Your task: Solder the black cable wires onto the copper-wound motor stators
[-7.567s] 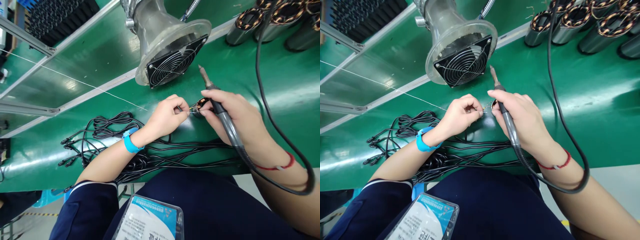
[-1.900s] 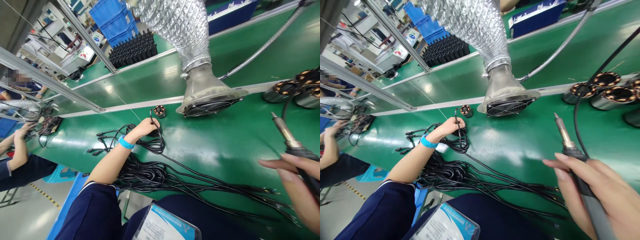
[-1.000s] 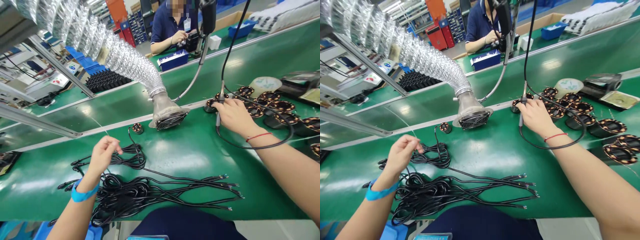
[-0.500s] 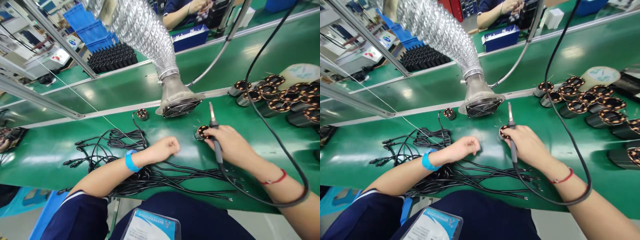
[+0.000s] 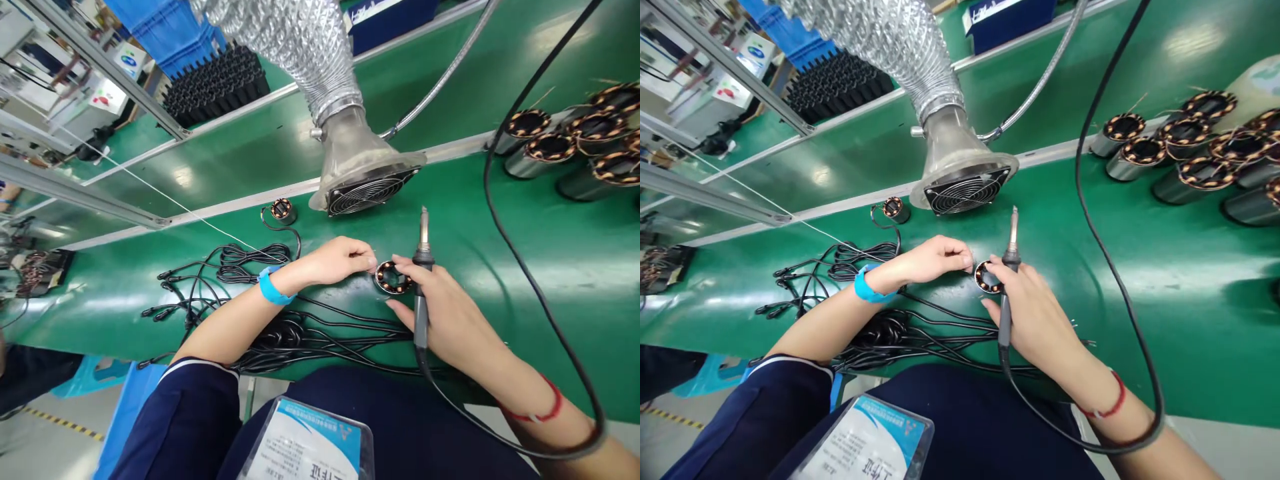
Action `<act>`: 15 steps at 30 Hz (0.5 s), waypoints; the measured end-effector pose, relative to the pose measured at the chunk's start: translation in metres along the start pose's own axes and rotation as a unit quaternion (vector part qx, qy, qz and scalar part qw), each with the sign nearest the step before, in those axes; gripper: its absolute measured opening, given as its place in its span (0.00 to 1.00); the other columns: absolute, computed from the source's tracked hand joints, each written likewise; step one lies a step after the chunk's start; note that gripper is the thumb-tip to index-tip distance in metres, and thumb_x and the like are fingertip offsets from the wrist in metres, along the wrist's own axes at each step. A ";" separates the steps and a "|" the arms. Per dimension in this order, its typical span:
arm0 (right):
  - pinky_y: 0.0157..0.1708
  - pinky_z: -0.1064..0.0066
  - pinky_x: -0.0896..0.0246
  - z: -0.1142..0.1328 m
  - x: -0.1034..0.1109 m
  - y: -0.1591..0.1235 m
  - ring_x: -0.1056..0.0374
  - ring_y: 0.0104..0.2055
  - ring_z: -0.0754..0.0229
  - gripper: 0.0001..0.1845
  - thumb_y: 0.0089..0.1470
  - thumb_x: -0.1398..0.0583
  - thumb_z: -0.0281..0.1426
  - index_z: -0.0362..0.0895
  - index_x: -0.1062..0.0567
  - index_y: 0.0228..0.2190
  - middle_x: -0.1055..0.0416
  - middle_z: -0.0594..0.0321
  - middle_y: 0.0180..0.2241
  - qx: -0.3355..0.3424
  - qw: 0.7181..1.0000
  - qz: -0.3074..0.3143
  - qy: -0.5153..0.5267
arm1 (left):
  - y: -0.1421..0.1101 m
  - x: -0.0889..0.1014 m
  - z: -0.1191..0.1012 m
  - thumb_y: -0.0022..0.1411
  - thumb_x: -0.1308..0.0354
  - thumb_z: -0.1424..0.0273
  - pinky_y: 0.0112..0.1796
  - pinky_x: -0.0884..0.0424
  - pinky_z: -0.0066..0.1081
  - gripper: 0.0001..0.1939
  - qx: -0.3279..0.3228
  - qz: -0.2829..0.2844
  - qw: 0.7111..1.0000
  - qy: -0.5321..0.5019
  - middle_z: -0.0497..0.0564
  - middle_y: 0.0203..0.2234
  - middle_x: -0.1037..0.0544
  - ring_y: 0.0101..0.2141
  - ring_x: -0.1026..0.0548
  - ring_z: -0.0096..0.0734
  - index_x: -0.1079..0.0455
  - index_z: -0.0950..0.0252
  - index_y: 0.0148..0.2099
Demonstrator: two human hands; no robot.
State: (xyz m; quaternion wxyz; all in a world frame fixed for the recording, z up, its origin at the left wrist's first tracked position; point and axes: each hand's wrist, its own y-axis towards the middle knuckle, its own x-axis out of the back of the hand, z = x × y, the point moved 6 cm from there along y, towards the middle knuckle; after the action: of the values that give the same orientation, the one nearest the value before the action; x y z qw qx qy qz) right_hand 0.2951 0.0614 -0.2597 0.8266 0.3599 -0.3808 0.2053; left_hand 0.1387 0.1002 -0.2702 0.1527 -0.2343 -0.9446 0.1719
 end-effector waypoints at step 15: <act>0.44 0.56 0.31 -0.019 -0.011 -0.005 0.31 0.48 0.48 0.24 0.59 0.42 0.34 0.42 0.37 0.56 0.29 0.50 0.50 -0.054 0.998 -0.033 0.031 | -0.013 -0.016 -0.002 0.60 0.43 0.72 0.31 0.42 0.23 0.09 0.064 0.035 0.993 -0.092 0.45 0.23 0.29 0.25 0.38 0.18 0.28 0.70 0.29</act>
State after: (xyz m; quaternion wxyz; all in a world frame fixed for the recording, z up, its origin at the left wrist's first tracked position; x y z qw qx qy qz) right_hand 0.3006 0.0721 -0.2786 0.8626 0.3211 -0.3530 0.1680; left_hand 0.1477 0.0818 -0.2661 0.0732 -0.2405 -0.9328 0.2582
